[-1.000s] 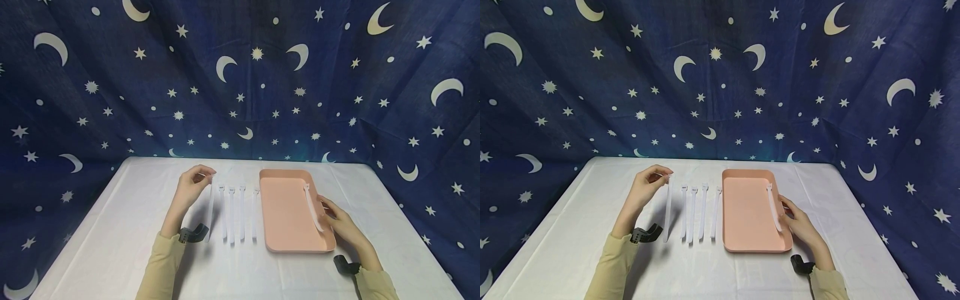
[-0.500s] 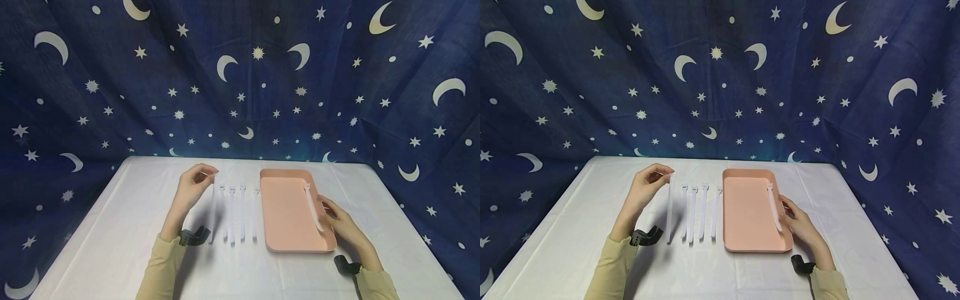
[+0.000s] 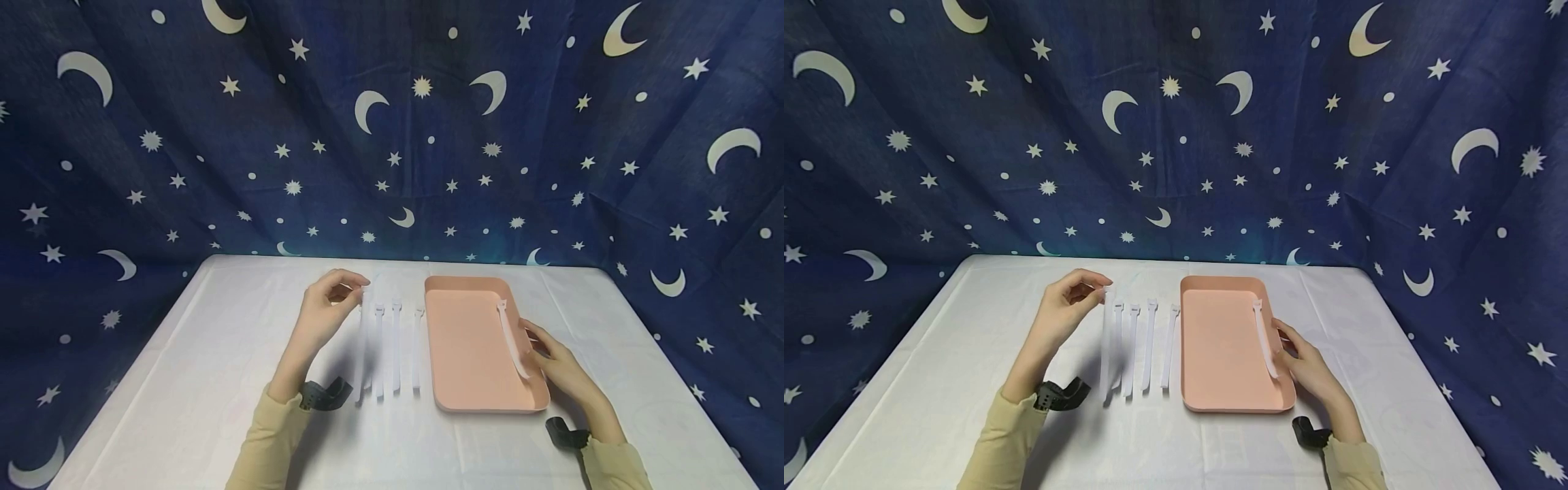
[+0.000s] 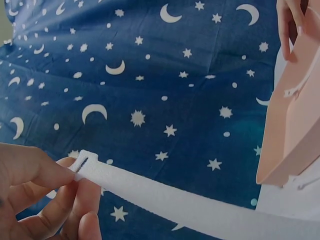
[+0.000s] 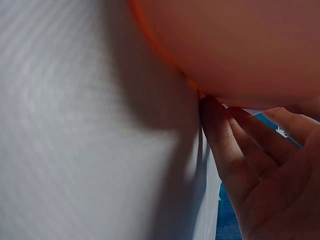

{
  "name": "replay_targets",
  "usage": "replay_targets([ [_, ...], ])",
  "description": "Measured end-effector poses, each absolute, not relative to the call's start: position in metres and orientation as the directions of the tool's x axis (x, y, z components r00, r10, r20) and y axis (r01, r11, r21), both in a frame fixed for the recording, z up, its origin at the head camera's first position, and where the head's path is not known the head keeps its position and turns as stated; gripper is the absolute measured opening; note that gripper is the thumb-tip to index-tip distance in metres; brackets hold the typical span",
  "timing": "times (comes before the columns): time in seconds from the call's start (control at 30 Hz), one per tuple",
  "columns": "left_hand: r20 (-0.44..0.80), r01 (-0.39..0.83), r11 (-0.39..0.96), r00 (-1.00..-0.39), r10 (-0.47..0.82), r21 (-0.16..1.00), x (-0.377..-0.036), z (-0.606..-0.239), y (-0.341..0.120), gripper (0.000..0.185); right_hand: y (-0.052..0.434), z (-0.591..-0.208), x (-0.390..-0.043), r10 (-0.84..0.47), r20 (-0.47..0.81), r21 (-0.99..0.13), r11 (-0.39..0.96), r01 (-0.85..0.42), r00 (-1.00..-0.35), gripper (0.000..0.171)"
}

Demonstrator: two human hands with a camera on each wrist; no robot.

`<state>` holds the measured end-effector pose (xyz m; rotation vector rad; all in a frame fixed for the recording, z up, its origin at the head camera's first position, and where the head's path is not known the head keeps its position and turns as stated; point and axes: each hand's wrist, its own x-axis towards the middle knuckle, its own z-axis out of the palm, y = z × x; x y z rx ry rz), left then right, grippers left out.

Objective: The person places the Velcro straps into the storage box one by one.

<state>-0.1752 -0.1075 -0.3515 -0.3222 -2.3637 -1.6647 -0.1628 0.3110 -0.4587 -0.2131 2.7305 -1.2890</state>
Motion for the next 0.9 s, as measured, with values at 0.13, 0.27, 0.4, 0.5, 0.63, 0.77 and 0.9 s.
replay_targets([
  [0.13, 0.331, 0.336, 0.307, -0.941, 0.068, 0.891, -0.171, -0.35, -0.102, 0.019, 0.311, -0.459, -0.163, -0.176, -0.048, -0.777, 0.625, -0.074, -0.983, 0.061],
  [0.27, 0.343, 0.355, 0.296, -0.934, 0.094, 0.886, -0.166, -0.348, -0.096, 0.018, 0.311, -0.46, -0.163, -0.177, -0.047, -0.782, 0.619, -0.074, -0.983, 0.061],
  [0.4, 0.357, 0.372, 0.291, -0.928, 0.105, 0.881, -0.162, -0.347, -0.091, 0.018, 0.311, -0.46, -0.163, -0.175, -0.051, -0.782, 0.62, -0.07, -0.983, 0.061],
  [0.5, 0.37, 0.386, 0.289, -0.922, 0.111, 0.876, -0.16, -0.346, -0.087, 0.018, 0.31, -0.46, -0.163, -0.175, -0.052, -0.782, 0.62, -0.069, -0.983, 0.061],
  [0.63, 0.379, 0.401, 0.284, -0.916, 0.131, 0.871, -0.156, -0.347, -0.081, 0.018, 0.31, -0.46, -0.164, -0.175, -0.046, -0.782, 0.619, -0.074, -0.983, 0.061],
  [0.77, 0.375, 0.403, 0.285, -0.915, 0.147, 0.87, -0.152, -0.346, -0.075, 0.019, 0.31, -0.46, -0.164, -0.176, -0.044, -0.784, 0.617, -0.076, -0.983, 0.062],
  [0.9, 0.386, 0.417, 0.283, -0.908, 0.162, 0.864, -0.148, -0.343, -0.07, 0.019, 0.311, -0.46, -0.164, -0.176, -0.044, -0.786, 0.614, -0.075, -0.983, 0.062],
])
